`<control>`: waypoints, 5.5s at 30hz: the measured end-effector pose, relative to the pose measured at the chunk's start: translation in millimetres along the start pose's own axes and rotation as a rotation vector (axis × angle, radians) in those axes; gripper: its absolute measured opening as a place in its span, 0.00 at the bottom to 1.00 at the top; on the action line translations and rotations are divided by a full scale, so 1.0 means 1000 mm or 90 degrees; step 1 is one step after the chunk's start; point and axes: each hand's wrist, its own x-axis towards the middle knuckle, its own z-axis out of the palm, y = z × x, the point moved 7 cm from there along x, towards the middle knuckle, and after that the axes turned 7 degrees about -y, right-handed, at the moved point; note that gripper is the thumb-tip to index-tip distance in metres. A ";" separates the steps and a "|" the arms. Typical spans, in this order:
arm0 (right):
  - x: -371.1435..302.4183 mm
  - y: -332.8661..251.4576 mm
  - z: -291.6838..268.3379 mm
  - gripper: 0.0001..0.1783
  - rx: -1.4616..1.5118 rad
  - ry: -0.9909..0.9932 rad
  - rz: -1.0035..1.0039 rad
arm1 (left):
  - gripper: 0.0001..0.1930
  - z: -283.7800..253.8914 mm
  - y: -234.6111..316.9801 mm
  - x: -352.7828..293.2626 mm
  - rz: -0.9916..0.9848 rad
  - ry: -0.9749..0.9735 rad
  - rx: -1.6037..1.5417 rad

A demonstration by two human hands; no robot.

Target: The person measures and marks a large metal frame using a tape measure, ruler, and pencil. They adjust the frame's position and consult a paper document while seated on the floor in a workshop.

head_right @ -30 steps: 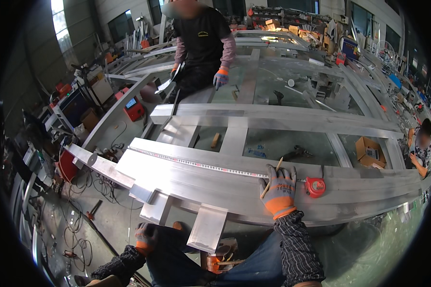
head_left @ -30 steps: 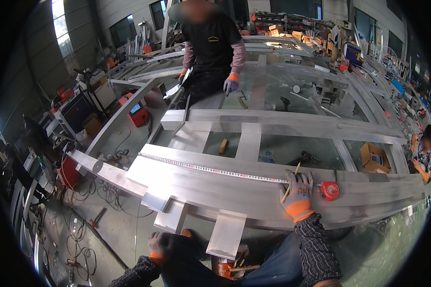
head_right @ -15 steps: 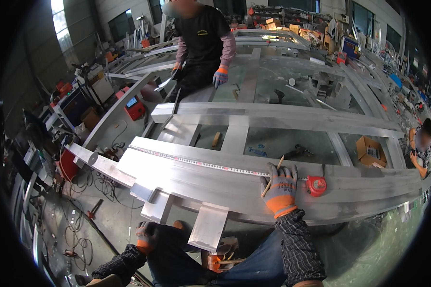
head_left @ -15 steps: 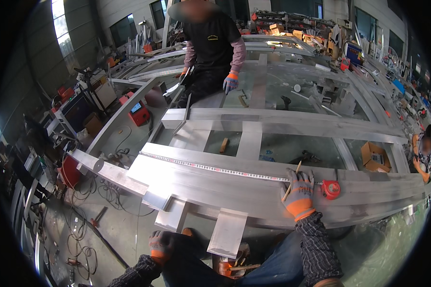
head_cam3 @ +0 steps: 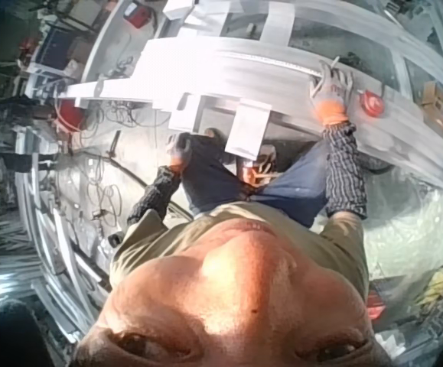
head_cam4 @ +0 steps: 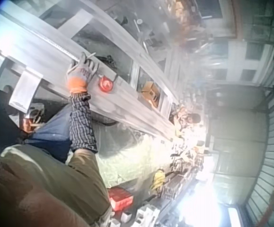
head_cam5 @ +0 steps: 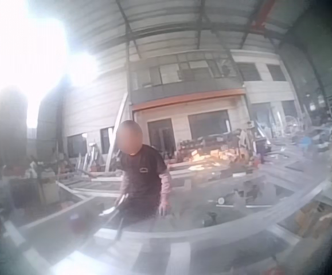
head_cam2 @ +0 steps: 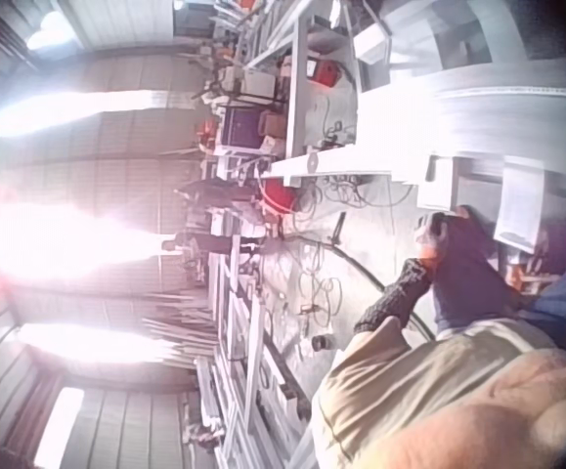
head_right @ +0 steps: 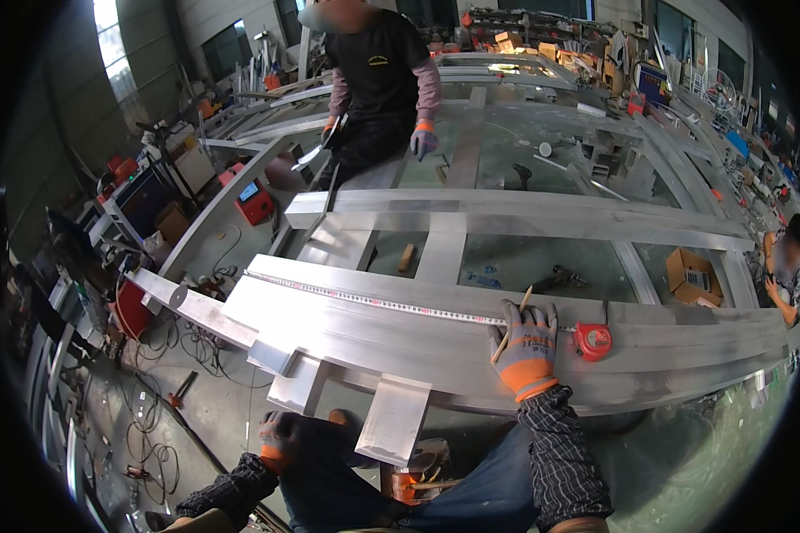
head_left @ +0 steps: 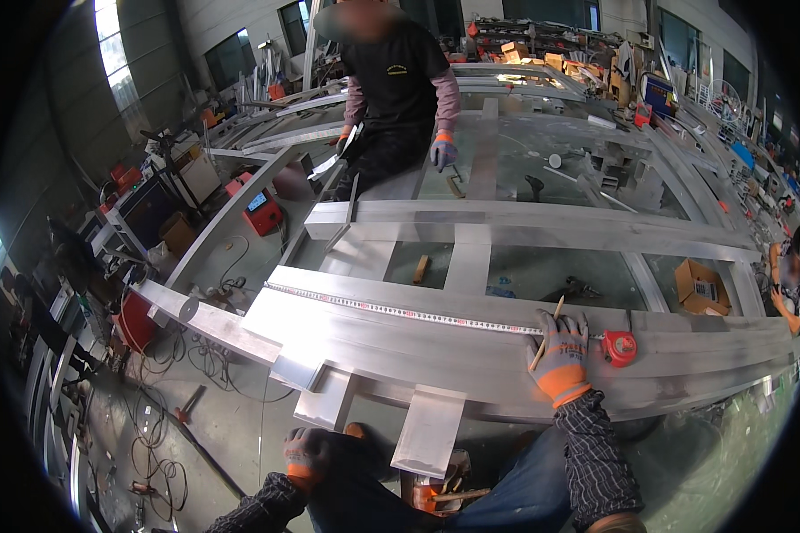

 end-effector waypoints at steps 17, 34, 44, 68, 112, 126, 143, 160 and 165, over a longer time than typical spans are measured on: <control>0.000 -0.001 -0.001 0.29 0.004 -0.007 0.010 | 0.07 -0.001 0.001 -0.001 0.006 0.018 -0.026; 0.001 0.000 0.000 0.29 0.003 -0.011 0.012 | 0.08 -0.004 0.007 0.000 0.025 0.041 -0.011; 0.000 0.001 0.001 0.29 0.010 -0.019 0.013 | 0.08 -0.005 0.011 0.000 0.022 0.038 0.002; 0.001 0.002 0.004 0.31 0.009 -0.052 0.029 | 0.10 -0.003 0.008 0.001 -0.008 0.017 -0.005; -0.003 0.003 0.008 0.30 -0.015 -0.012 0.016 | 0.09 -0.003 0.008 0.001 -0.022 0.004 -0.007; -0.001 0.003 0.007 0.33 -0.007 -0.048 0.023 | 0.08 0.001 0.000 0.001 -0.026 0.008 -0.028; 0.000 -0.003 0.004 0.28 -0.010 0.008 -0.024 | 0.08 -0.008 0.012 -0.001 0.019 0.049 -0.019; -0.003 0.004 0.012 0.30 -0.041 -0.023 -0.006 | 0.09 -0.003 0.010 0.002 0.011 0.032 -0.003; -0.003 0.002 0.008 0.30 -0.016 -0.018 -0.021 | 0.09 -0.003 0.011 0.002 0.007 0.028 -0.009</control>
